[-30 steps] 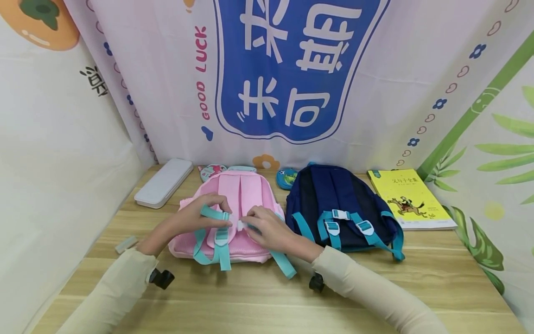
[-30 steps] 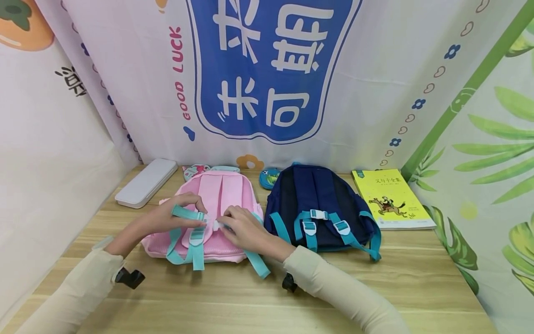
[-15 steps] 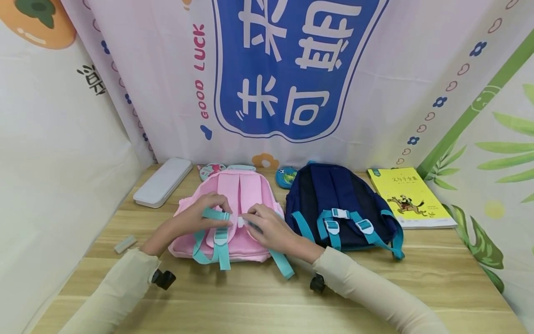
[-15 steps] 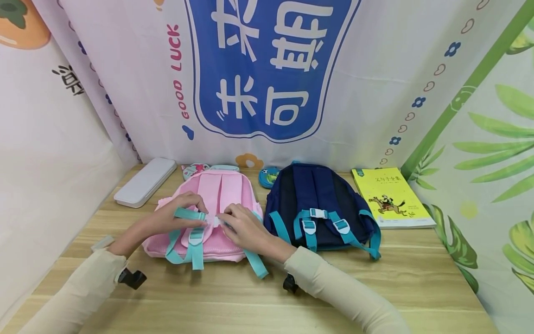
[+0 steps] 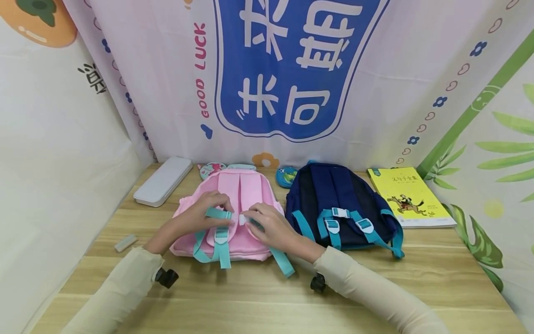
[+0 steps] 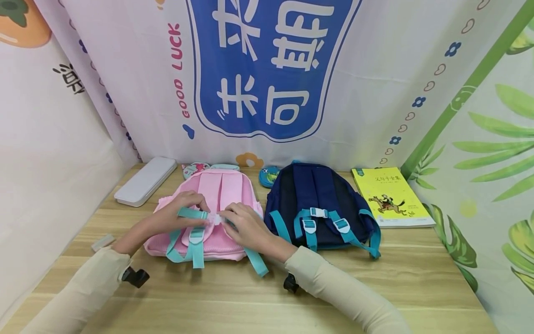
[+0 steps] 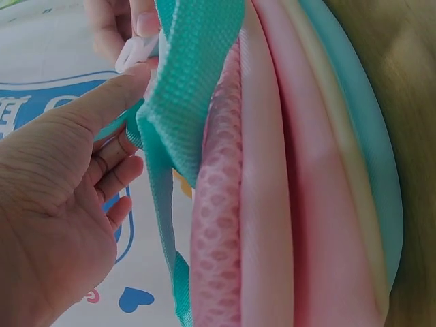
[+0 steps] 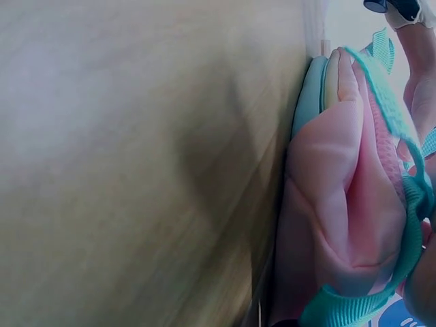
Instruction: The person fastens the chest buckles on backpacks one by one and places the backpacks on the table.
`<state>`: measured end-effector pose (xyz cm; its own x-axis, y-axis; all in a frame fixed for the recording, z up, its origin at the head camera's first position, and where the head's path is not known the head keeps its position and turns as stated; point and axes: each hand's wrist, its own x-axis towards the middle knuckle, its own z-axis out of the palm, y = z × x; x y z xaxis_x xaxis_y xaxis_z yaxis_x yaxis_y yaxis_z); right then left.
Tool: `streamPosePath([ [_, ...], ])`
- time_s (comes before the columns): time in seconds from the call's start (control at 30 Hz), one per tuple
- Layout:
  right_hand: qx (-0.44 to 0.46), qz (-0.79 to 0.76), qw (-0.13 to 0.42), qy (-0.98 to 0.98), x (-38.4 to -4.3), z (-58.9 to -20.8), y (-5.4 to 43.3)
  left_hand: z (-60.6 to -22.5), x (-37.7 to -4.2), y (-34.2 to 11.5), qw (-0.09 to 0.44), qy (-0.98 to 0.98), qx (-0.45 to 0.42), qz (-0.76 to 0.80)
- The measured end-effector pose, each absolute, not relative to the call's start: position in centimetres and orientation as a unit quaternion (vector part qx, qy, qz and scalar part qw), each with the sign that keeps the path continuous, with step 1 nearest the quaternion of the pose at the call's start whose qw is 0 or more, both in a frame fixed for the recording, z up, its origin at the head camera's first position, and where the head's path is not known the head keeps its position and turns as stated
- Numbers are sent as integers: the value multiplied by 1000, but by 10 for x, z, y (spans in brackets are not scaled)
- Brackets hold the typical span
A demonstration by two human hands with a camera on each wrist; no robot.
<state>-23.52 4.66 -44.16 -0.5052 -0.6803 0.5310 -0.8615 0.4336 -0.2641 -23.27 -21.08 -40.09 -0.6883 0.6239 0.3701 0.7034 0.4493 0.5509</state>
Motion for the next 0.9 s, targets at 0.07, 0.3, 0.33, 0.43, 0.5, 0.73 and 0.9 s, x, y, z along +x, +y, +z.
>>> streamPosePath([
  [0.07,465,263,174,-828,-235,-441,46,-399,-232,-210,59,-852,-387,-348],
  [0.3,461,273,182,-824,-235,-441,45,-399,-231,-209,65,-854,-383,-346],
  [0.33,460,274,185,-824,-234,-441,45,-400,-231,-210,66,-853,-383,-347],
  [0.43,456,274,190,-825,-233,-441,45,-401,-231,-210,70,-850,-385,-352],
  [0.5,455,273,194,-825,-233,-442,45,-403,-232,-211,74,-846,-388,-358],
  [0.73,453,260,203,-828,-233,-441,45,-405,-234,-210,81,-819,-412,-391],
  [0.9,451,256,207,-830,-234,-441,45,-406,-236,-209,70,-804,-413,-421],
])
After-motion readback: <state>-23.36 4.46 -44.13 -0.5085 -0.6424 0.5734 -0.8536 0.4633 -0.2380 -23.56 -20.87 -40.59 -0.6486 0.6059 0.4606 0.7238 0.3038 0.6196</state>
